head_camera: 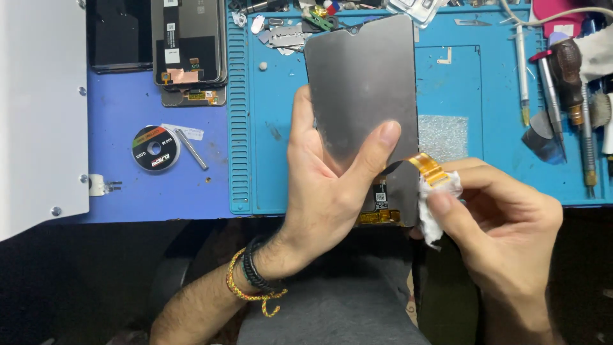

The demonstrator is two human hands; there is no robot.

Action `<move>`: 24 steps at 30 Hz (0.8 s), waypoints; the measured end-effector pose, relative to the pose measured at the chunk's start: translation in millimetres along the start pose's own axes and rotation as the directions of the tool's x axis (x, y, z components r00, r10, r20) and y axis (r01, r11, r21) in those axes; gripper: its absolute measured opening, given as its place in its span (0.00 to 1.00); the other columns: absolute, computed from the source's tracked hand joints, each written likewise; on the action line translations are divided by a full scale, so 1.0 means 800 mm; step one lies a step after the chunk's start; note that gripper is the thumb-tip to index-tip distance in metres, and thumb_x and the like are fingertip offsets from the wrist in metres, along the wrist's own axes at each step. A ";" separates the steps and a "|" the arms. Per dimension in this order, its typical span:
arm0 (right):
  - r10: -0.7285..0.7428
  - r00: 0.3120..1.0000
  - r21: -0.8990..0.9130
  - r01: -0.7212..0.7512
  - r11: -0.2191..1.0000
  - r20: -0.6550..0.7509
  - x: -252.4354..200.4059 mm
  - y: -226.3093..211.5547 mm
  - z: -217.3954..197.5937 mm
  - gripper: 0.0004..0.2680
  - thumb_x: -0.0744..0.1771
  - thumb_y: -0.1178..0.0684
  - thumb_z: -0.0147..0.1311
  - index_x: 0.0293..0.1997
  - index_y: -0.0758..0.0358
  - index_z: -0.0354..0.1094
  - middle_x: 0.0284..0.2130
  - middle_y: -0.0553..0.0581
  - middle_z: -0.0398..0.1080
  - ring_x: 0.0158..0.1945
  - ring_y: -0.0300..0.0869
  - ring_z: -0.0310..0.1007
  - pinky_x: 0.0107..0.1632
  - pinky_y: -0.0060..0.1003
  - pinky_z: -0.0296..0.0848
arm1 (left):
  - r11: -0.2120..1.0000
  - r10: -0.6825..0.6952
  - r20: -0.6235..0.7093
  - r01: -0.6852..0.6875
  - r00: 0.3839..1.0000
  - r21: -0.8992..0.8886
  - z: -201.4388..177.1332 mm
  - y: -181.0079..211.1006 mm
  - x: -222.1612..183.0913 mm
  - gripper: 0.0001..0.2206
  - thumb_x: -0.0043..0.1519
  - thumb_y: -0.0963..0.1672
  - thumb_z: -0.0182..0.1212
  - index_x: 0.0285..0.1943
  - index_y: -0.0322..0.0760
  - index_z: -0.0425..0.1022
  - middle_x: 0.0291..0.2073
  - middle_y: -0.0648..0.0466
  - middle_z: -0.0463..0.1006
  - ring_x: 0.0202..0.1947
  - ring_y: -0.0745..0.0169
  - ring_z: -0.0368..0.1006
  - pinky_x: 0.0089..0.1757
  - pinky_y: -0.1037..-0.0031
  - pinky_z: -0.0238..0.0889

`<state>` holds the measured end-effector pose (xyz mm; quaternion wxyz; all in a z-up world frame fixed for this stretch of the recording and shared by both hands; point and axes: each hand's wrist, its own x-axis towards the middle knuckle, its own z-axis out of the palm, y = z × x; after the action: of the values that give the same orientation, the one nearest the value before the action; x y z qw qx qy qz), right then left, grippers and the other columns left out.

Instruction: Cleaning a mobile phone screen component with a cloth and liquid during a repair process

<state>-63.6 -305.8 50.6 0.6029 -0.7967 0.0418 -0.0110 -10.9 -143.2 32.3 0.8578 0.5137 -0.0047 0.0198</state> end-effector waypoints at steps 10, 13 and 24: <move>-0.056 0.993 0.153 0.071 0.986 -0.103 0.018 0.037 -0.002 0.04 0.69 0.61 0.59 0.44 0.64 0.66 0.46 0.60 0.74 0.50 0.41 0.75 0.53 0.28 0.75 | 1.000 -0.003 0.009 0.003 1.000 0.023 -0.002 -0.004 0.000 0.19 0.65 0.45 0.64 0.60 0.37 0.62 0.50 0.53 0.77 0.49 0.66 0.74 0.56 0.73 0.71; -0.095 0.995 0.092 0.095 0.991 -0.009 0.016 0.030 0.000 0.01 0.70 0.60 0.55 0.44 0.65 0.68 0.42 0.59 0.74 0.49 0.43 0.74 0.59 0.33 0.73 | 1.000 -0.029 0.014 0.029 0.999 -0.011 -0.001 -0.002 0.000 0.21 0.65 0.45 0.64 0.63 0.36 0.61 0.49 0.51 0.78 0.49 0.65 0.75 0.55 0.72 0.72; -0.019 1.000 0.168 0.017 0.986 0.015 0.013 0.020 -0.004 0.03 0.67 0.60 0.58 0.39 0.66 0.69 0.42 0.61 0.75 0.47 0.44 0.75 0.56 0.33 0.74 | 1.000 -0.007 0.018 0.007 1.000 0.002 -0.002 -0.006 0.000 0.19 0.65 0.45 0.64 0.60 0.38 0.60 0.49 0.53 0.77 0.47 0.67 0.75 0.54 0.74 0.71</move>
<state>-54.1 -314.3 36.2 0.6681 -0.7434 0.0287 -0.0134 -10.8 -144.2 27.2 0.8573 0.5145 -0.0106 0.0120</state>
